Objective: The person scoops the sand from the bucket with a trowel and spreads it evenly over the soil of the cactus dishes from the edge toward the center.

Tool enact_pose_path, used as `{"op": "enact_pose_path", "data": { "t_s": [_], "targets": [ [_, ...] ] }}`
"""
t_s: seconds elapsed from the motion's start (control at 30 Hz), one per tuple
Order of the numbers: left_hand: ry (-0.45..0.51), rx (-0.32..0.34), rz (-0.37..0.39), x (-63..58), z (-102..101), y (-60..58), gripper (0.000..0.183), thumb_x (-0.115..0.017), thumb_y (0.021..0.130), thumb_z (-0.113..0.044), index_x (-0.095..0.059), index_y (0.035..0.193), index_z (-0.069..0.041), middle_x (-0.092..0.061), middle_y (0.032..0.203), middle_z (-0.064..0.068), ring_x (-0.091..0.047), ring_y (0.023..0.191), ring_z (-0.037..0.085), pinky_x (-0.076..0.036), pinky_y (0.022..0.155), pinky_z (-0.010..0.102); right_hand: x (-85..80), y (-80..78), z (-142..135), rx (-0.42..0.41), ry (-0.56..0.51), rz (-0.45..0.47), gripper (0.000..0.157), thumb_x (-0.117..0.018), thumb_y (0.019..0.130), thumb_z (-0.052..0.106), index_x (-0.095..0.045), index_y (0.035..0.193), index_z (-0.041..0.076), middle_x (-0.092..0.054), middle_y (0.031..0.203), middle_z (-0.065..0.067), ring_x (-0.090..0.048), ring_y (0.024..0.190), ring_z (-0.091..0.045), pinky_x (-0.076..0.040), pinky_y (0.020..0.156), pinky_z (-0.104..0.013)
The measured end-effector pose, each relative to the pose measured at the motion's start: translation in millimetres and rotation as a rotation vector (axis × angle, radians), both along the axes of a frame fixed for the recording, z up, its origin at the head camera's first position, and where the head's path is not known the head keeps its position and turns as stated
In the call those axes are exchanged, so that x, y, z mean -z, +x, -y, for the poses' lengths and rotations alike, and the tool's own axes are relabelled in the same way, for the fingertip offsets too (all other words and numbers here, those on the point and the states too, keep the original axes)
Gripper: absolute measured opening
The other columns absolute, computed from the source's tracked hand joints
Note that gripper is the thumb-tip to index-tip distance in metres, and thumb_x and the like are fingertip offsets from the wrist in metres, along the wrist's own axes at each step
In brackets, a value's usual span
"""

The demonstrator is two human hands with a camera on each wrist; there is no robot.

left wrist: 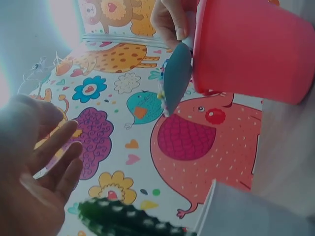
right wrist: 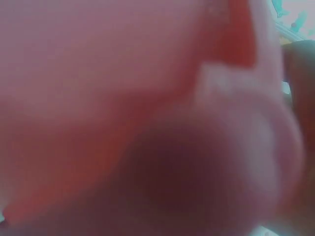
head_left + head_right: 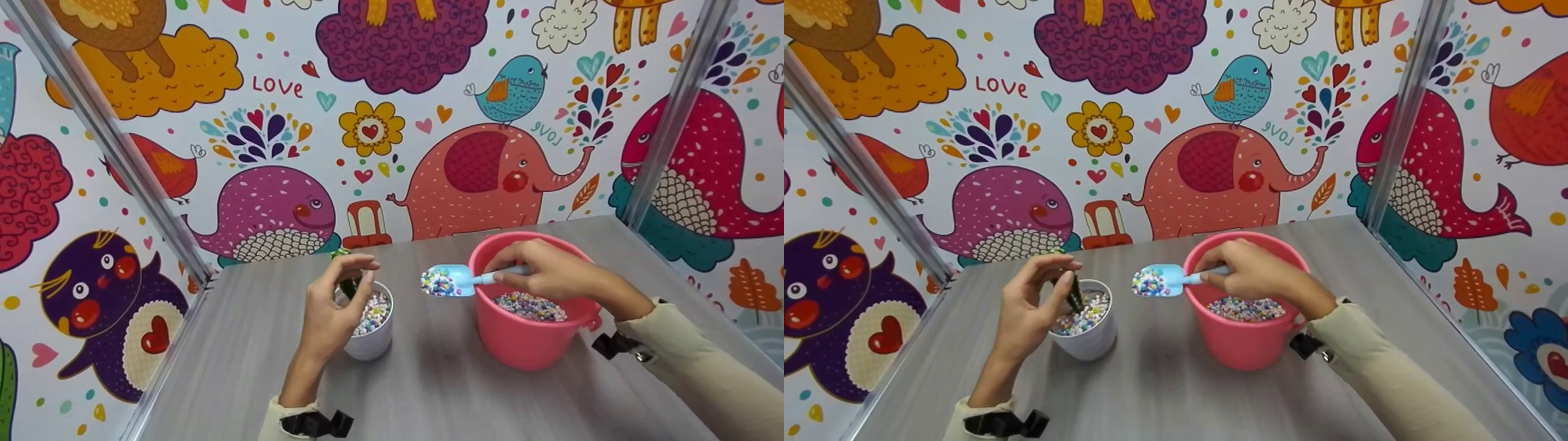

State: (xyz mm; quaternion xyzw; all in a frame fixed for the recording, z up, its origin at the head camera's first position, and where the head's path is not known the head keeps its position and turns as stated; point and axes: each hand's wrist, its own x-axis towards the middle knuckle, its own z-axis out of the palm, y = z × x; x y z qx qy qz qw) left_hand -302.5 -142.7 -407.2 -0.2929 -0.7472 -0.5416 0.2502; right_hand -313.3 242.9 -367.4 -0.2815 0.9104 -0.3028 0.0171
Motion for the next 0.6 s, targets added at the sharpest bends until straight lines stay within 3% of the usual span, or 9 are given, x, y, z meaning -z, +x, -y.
{"op": "enact_pose_path", "data": {
  "t_s": [0.13, 0.3, 0.47, 0.6],
  "targets": [
    [0.025, -0.030, -0.029, 1.6, 13, -1.4, 0.028, -0.074, 0.103, -0.011, -0.072, 0.131, -0.018, -0.077, 0.123, -0.004, -0.074, 0.109, 0.021, -0.060, 0.104, 0.036, 1.6, -2.5, 8, -0.024, -0.004, -0.009, 0.022, -0.083, 0.096, 0.021, -0.082, 0.118, 0.023, -0.080, 0.110, 0.006, -0.069, 0.096, -0.019, -0.062, 0.074, -0.026],
    [0.039, -0.095, -0.032, 4.1, 26, -3.9, 0.030, -0.075, 0.102, -0.010, -0.073, 0.132, -0.016, -0.072, 0.131, -0.003, -0.069, 0.118, 0.022, -0.059, 0.102, 0.032, -0.7, -3.2, 17, -0.035, -0.007, -0.007, 0.020, -0.082, 0.097, 0.022, -0.081, 0.117, 0.027, -0.079, 0.107, 0.007, -0.068, 0.093, -0.018, -0.061, 0.074, -0.026],
    [0.009, -0.163, 0.026, 12.8, 39, -7.0, 0.038, -0.077, 0.102, -0.017, -0.069, 0.139, -0.020, -0.066, 0.138, -0.005, -0.062, 0.127, 0.010, -0.055, 0.105, 0.031, -2.9, -5.9, 26, -0.054, -0.007, -0.011, 0.018, -0.081, 0.098, 0.021, -0.081, 0.116, 0.024, -0.078, 0.106, 0.005, -0.067, 0.092, -0.019, -0.061, 0.075, -0.026],
    [-0.018, -0.182, 0.095, 21.8, 49, -12.3, 0.048, -0.079, 0.101, -0.024, -0.062, 0.145, -0.021, -0.062, 0.142, -0.005, -0.059, 0.129, 0.010, -0.053, 0.107, 0.034, -5.7, -7.6, 35, -0.057, -0.015, 0.003, 0.018, -0.079, 0.100, 0.021, -0.082, 0.117, 0.022, -0.077, 0.105, 0.004, -0.065, 0.093, -0.019, -0.060, 0.075, -0.026]
  ]
}}
